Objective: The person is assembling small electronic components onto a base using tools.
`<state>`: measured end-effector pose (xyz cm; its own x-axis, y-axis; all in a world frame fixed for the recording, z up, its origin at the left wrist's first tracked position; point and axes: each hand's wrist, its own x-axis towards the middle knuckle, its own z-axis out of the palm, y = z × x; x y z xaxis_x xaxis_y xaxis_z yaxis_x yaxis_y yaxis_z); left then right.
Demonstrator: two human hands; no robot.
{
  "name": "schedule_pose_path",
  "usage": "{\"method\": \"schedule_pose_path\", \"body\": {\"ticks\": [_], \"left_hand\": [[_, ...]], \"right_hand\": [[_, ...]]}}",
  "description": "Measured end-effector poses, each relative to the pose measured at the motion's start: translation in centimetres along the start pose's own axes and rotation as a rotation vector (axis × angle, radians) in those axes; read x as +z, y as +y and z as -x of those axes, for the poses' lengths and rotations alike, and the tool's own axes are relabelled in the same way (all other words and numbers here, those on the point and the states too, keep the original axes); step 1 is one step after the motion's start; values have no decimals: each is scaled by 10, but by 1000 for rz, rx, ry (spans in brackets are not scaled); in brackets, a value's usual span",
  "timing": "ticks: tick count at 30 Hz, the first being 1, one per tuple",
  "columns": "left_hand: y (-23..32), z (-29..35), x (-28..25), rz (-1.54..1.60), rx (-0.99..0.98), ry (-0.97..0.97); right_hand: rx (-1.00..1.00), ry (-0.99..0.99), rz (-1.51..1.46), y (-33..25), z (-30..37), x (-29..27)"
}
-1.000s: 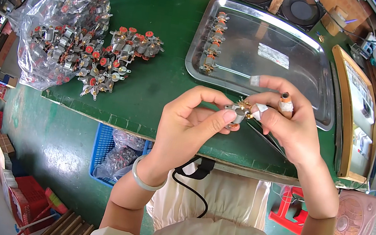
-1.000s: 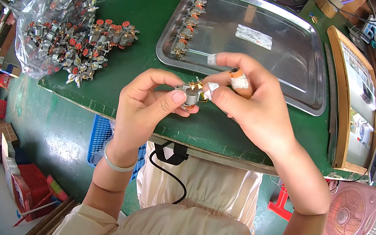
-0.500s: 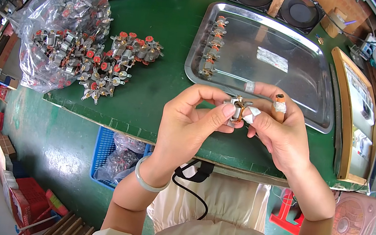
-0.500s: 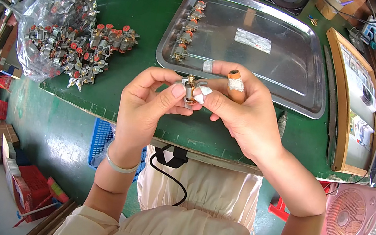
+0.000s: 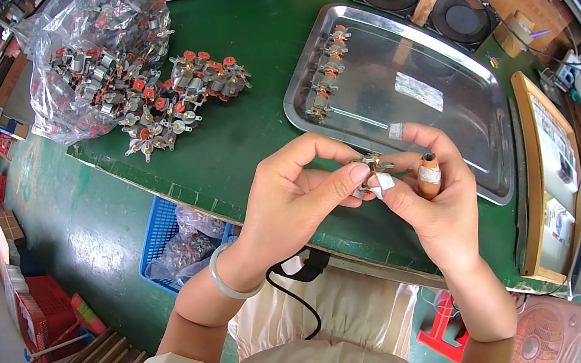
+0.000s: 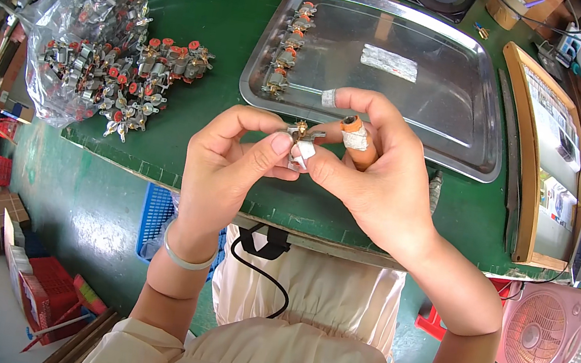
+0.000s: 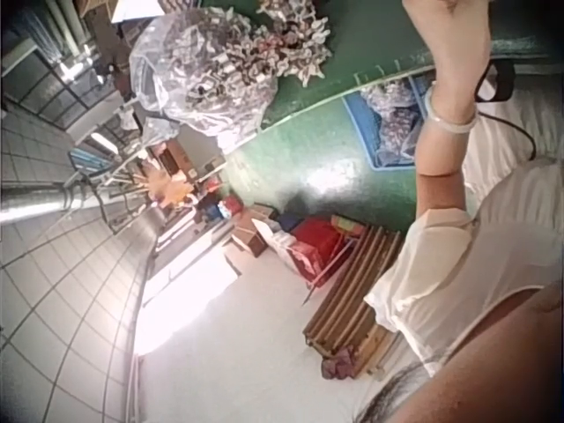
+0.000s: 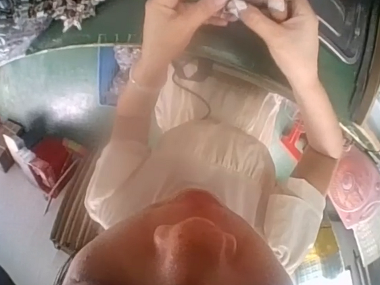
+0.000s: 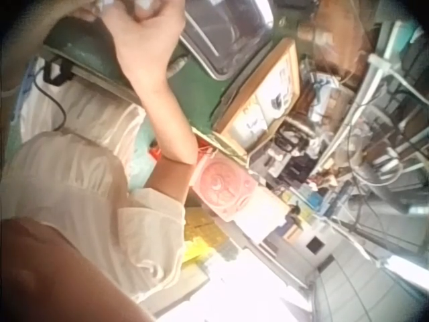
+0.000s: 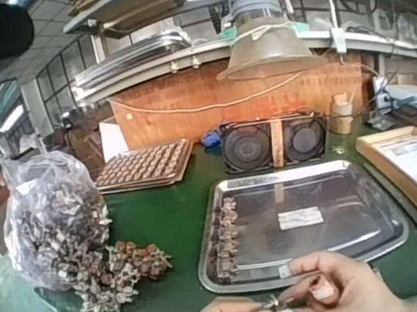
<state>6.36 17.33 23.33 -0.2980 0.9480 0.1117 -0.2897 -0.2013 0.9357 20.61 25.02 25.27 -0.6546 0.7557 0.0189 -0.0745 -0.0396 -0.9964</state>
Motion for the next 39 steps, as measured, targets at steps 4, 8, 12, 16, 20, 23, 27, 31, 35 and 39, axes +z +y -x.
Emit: {"method": "schedule_pose_path", "body": {"ticks": [4,8,12,16,20,23,27,31,35,39], "left_hand": [[1,-1,1,16,-22,0],[0,-2,1,26,-34,4],[0,-3,0,30,-40,6],[0,-3,1,36,-38,8],[-1,-3,3,32,-28,16],[-3,-3,3,99,-24,20],[-1,-2,4,71,-4,18],[-1,-2,5,65,0,4],[-1,-1,5,67,9,12],[-2,-2,5,48,15,7]], "right_hand": [[-25,-15,-36,0,-1,-2],[0,-53,-66,-1,-2,-5],[-10,-54,-41,-3,-3,-4],[-63,-48,-38,-2,-3,-3],[-54,-5,-45,0,-3,-1],[-73,6,-68,-1,-3,-1],[-142,37,91,-5,-1,1],[-126,25,125,-7,-1,1],[-99,22,170,-7,0,0],[-122,27,143,-8,-1,2]]}}
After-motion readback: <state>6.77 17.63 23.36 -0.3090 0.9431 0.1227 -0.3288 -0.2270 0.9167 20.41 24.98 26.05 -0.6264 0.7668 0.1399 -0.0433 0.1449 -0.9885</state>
